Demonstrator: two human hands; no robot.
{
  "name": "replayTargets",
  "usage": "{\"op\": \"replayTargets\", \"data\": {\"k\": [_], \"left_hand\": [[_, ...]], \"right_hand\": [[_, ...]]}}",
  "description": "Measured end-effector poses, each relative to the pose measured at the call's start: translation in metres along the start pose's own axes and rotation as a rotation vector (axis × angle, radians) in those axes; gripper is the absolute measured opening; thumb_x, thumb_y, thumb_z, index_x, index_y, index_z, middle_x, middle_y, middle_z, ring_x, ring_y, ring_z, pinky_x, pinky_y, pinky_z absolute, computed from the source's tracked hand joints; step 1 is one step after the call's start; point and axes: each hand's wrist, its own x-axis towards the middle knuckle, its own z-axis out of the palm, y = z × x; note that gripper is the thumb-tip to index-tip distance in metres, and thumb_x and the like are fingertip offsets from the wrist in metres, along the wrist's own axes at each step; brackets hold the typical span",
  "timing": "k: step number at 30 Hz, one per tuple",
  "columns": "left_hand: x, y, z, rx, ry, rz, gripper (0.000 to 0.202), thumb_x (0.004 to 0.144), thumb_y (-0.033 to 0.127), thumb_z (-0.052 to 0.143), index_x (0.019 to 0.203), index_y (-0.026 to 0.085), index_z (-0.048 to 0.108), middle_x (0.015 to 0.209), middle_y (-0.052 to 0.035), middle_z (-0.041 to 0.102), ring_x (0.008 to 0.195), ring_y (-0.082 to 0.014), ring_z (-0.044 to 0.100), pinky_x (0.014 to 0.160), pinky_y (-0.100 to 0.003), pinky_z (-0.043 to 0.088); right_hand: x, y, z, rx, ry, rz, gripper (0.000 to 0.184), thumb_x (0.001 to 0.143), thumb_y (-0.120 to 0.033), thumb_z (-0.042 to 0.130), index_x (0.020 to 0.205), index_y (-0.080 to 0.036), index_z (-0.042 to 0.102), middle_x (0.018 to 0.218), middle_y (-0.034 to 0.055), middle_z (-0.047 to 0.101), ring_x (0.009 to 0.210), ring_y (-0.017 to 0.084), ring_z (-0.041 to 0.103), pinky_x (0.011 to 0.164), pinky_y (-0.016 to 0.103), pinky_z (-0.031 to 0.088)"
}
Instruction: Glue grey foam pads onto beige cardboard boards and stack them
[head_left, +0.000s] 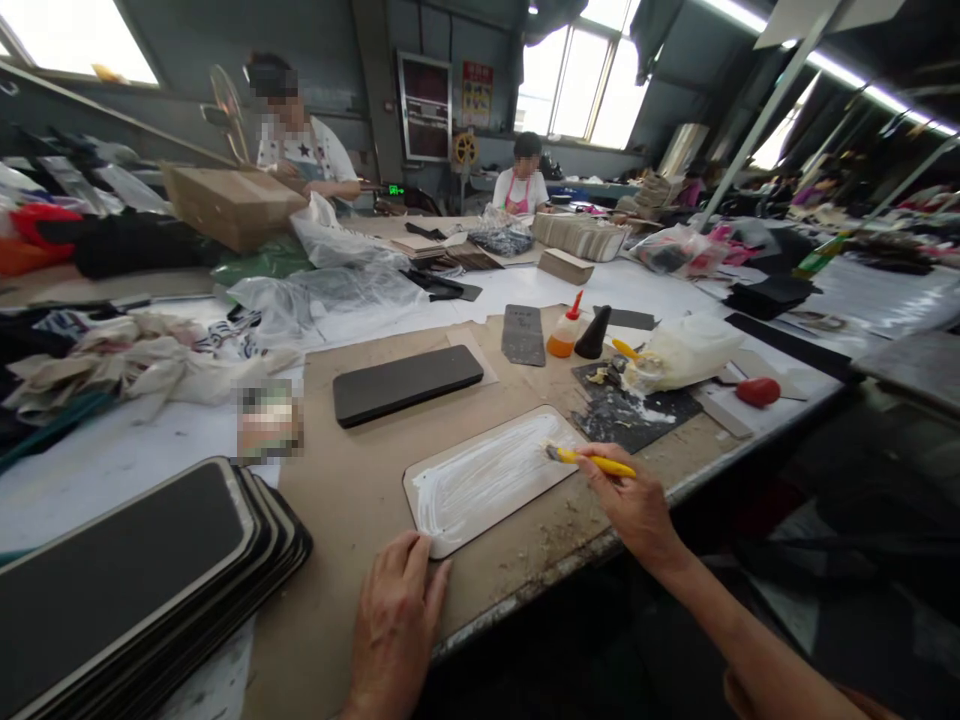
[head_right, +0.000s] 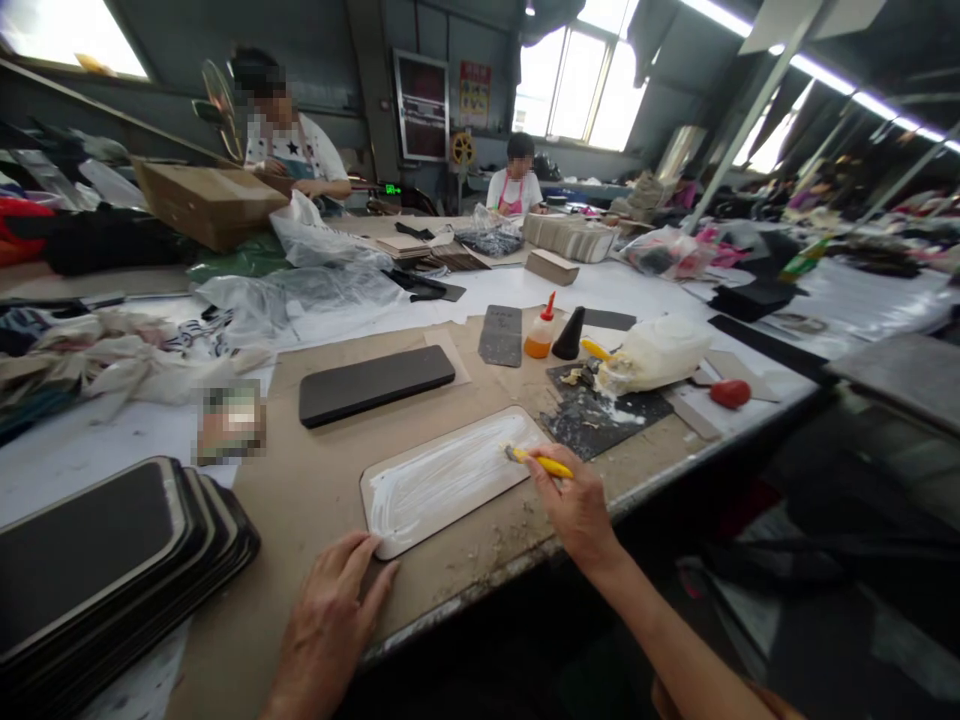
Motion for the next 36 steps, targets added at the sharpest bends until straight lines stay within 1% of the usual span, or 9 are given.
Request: {"op": "replayTargets", "data": {"k": [3, 6, 10, 13, 16, 20, 23, 30, 36], "left_hand": [[-0.001, -0.005, 0.004, 0.020, 0.052, 0.069, 0.031, 0.090, 0.038, 0.039, 0.094, 0.016, 0.061, 0.092, -0.0092, 0.063, 0.083, -0.0217, 0.060, 0.073, -0.037, 0.052], [-0.002, -0.010, 0.008, 0.037, 0.105, 0.140, 0.030, 0.090, 0.036, 0.041, 0.094, 0.015, 0.061, 0.089, -0.0085, 0.063, 0.082, -0.0208, 0.060, 0.073, -0.035, 0.050], [-0.006, -0.016, 0.012, 0.043, 0.083, 0.177, 0.028, 0.090, 0.035, 0.042, 0.096, 0.015, 0.061, 0.091, -0.0085, 0.063, 0.084, -0.0207, 0.060, 0.076, -0.035, 0.048], [-0.008, -0.015, 0.011, 0.031, 0.038, 0.159, 0.028, 0.090, 0.034, 0.042, 0.098, 0.015, 0.061, 0.093, -0.0092, 0.063, 0.087, -0.0217, 0.059, 0.079, -0.037, 0.047], [-0.006, -0.013, 0.007, 0.031, 0.010, 0.157, 0.028, 0.090, 0.034, 0.043, 0.100, 0.014, 0.060, 0.093, -0.0098, 0.062, 0.087, -0.0223, 0.059, 0.078, -0.038, 0.049], [0.001, -0.014, 0.001, 0.037, -0.006, 0.213, 0.027, 0.090, 0.034, 0.044, 0.096, 0.014, 0.061, 0.091, -0.0090, 0.061, 0.085, -0.0211, 0.059, 0.076, -0.035, 0.051], [0.005, -0.017, -0.002, 0.033, -0.051, 0.266, 0.026, 0.090, 0.032, 0.044, 0.097, 0.014, 0.061, 0.092, -0.0087, 0.060, 0.087, -0.0201, 0.059, 0.078, -0.033, 0.052], [0.007, -0.014, -0.006, 0.019, -0.042, 0.234, 0.024, 0.090, 0.030, 0.043, 0.095, 0.014, 0.061, 0.090, -0.0080, 0.060, 0.084, -0.0194, 0.060, 0.075, -0.033, 0.054], [0.007, -0.009, -0.006, 0.025, -0.002, 0.211, 0.023, 0.090, 0.028, 0.042, 0.095, 0.015, 0.061, 0.089, -0.0079, 0.061, 0.083, -0.0192, 0.061, 0.074, -0.033, 0.055]], "right_hand": [[0.016, -0.002, 0.023, 0.116, -0.045, 0.072, 0.029, 0.087, -0.045, 0.049, 0.085, -0.019, 0.061, 0.081, 0.0052, 0.065, 0.073, 0.018, 0.063, 0.067, 0.028, 0.051], [0.035, 0.014, 0.035, 0.090, -0.055, 0.089, 0.035, 0.085, -0.050, 0.047, 0.083, -0.019, 0.061, 0.077, 0.0045, 0.065, 0.067, 0.017, 0.062, 0.064, 0.027, 0.049], [0.052, 0.048, 0.015, -0.098, 0.051, 0.106, 0.037, 0.083, -0.052, 0.046, 0.079, -0.018, 0.060, 0.079, 0.0059, 0.066, 0.070, 0.019, 0.062, 0.069, 0.030, 0.048], [0.046, 0.054, -0.010, -0.173, 0.090, 0.102, 0.032, 0.084, -0.048, 0.048, 0.080, -0.019, 0.060, 0.081, 0.0058, 0.066, 0.073, 0.019, 0.062, 0.073, 0.031, 0.048], [0.021, 0.031, -0.015, -0.127, 0.021, 0.062, 0.025, 0.085, -0.041, 0.051, 0.082, -0.019, 0.061, 0.082, 0.0050, 0.066, 0.076, 0.019, 0.063, 0.076, 0.030, 0.049], [-0.022, -0.018, 0.006, 0.092, -0.125, 0.018, 0.018, 0.088, -0.033, 0.050, 0.087, -0.019, 0.063, 0.084, 0.0051, 0.066, 0.080, 0.018, 0.064, 0.075, 0.028, 0.051], [-0.035, -0.027, 0.013, 0.161, -0.188, 0.018, 0.018, 0.090, -0.030, 0.048, 0.090, -0.019, 0.063, 0.086, 0.0053, 0.067, 0.082, 0.017, 0.064, 0.074, 0.026, 0.052], [0.000, 0.024, -0.043, -0.292, 0.132, 0.039, 0.027, 0.087, -0.043, 0.048, 0.085, -0.019, 0.061, 0.082, 0.0054, 0.067, 0.073, 0.020, 0.064, 0.072, 0.030, 0.050], [0.013, 0.027, -0.044, -0.290, 0.058, 0.008, 0.032, 0.087, -0.047, 0.045, 0.083, -0.020, 0.061, 0.080, 0.0044, 0.067, 0.071, 0.018, 0.065, 0.067, 0.027, 0.049]]}}
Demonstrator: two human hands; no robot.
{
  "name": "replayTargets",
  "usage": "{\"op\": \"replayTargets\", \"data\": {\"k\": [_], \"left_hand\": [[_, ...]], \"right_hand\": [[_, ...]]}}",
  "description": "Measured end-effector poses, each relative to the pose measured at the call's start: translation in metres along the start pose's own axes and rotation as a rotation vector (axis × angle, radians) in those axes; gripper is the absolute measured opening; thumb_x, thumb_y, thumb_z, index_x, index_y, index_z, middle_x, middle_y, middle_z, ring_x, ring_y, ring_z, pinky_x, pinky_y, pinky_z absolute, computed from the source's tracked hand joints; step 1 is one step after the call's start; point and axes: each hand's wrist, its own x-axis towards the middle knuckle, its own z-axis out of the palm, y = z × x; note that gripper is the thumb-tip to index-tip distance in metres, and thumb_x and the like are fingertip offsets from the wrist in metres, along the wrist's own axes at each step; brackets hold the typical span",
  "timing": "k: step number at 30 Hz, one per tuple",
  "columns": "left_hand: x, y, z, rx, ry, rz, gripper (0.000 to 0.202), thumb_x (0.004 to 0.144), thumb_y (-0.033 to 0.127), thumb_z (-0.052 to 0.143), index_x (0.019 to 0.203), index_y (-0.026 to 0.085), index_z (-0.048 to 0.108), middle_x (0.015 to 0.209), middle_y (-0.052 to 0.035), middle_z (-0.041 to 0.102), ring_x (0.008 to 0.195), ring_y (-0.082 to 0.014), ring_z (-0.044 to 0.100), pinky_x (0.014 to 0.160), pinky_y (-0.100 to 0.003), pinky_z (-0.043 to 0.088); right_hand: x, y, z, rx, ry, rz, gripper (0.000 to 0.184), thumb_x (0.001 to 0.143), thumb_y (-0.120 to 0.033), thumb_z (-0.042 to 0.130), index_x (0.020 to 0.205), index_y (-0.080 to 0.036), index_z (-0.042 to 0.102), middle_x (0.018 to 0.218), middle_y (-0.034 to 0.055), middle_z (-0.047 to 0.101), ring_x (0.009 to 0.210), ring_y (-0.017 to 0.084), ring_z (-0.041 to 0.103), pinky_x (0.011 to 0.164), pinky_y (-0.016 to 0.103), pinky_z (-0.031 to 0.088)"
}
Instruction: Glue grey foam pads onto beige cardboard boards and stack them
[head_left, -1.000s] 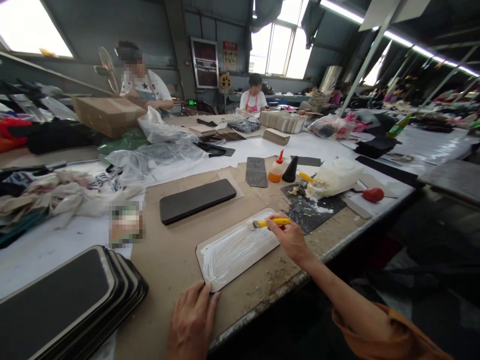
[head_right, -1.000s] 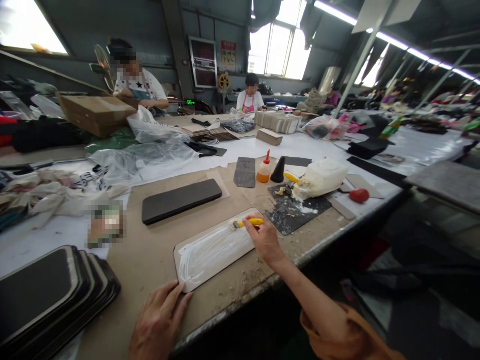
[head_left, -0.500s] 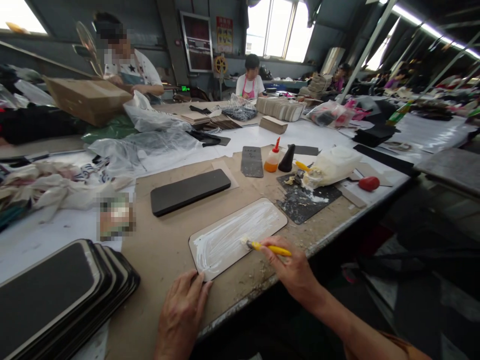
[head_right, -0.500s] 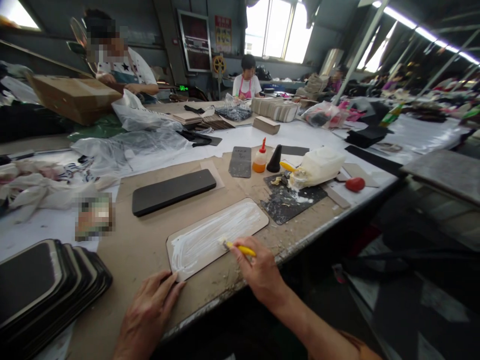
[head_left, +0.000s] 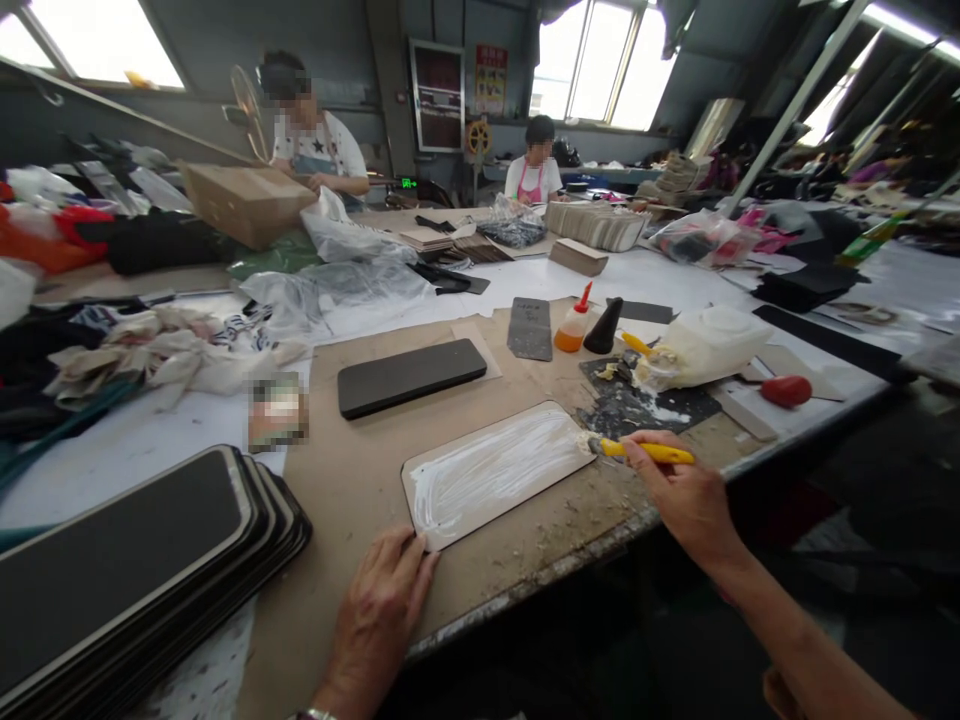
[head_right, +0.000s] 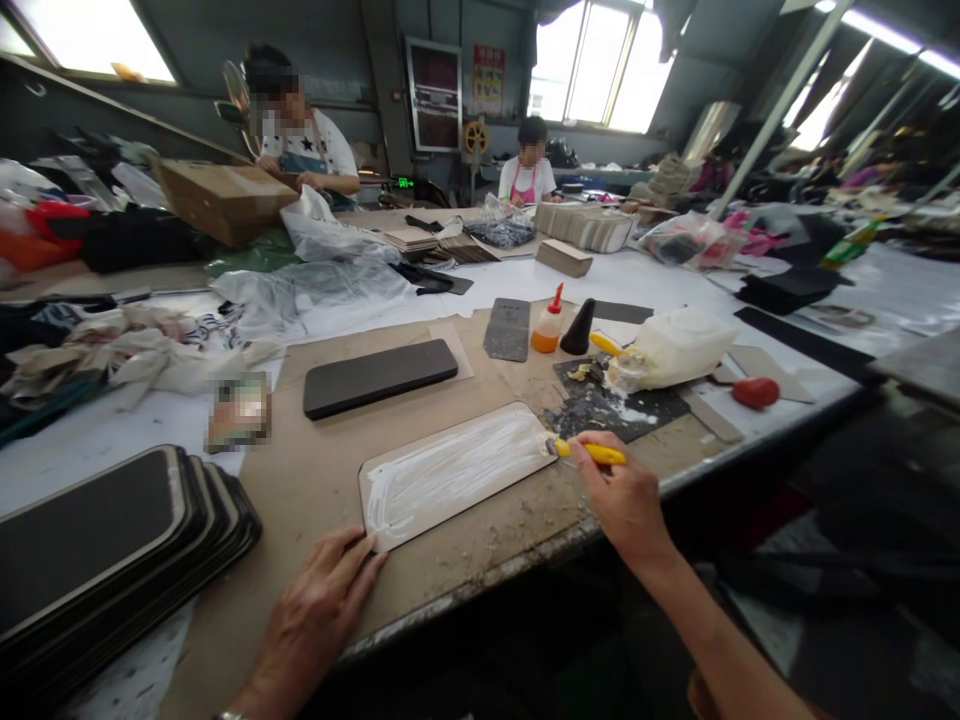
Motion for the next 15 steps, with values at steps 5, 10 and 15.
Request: {"op": "replayTargets", "data": {"k": [5, 10, 15], "left_hand": [[-0.002, 0.001, 0.000, 0.011, 0.015, -0.020, 0.022, 0.090, 0.026, 0.042, 0.096, 0.015, 0.060, 0.090, -0.0082, 0.062, 0.085, -0.0189, 0.062, 0.075, -0.032, 0.056], [-0.004, 0.006, 0.001, 0.007, 0.009, -0.092, 0.020, 0.089, 0.024, 0.043, 0.098, 0.016, 0.060, 0.092, -0.0080, 0.064, 0.087, -0.0190, 0.063, 0.076, -0.033, 0.057], [-0.010, 0.017, -0.004, -0.065, 0.011, -0.255, 0.018, 0.088, 0.022, 0.046, 0.102, 0.019, 0.057, 0.100, -0.0078, 0.065, 0.093, -0.0193, 0.064, 0.079, -0.035, 0.057]], "right_hand": [[0.004, 0.012, 0.004, -0.047, 0.004, 0.000, 0.039, 0.086, -0.054, 0.042, 0.080, -0.020, 0.060, 0.078, 0.0049, 0.067, 0.068, 0.019, 0.064, 0.065, 0.028, 0.048], [0.025, 0.011, -0.005, -0.128, 0.040, -0.015, 0.044, 0.085, -0.061, 0.036, 0.080, -0.023, 0.057, 0.080, 0.0101, 0.066, 0.074, 0.024, 0.063, 0.065, 0.034, 0.045], [0.051, 0.014, 0.009, -0.111, -0.060, -0.064, 0.046, 0.081, -0.066, 0.039, 0.064, -0.026, 0.052, 0.062, 0.0094, 0.057, 0.060, 0.022, 0.057, 0.059, 0.036, 0.043]]}}
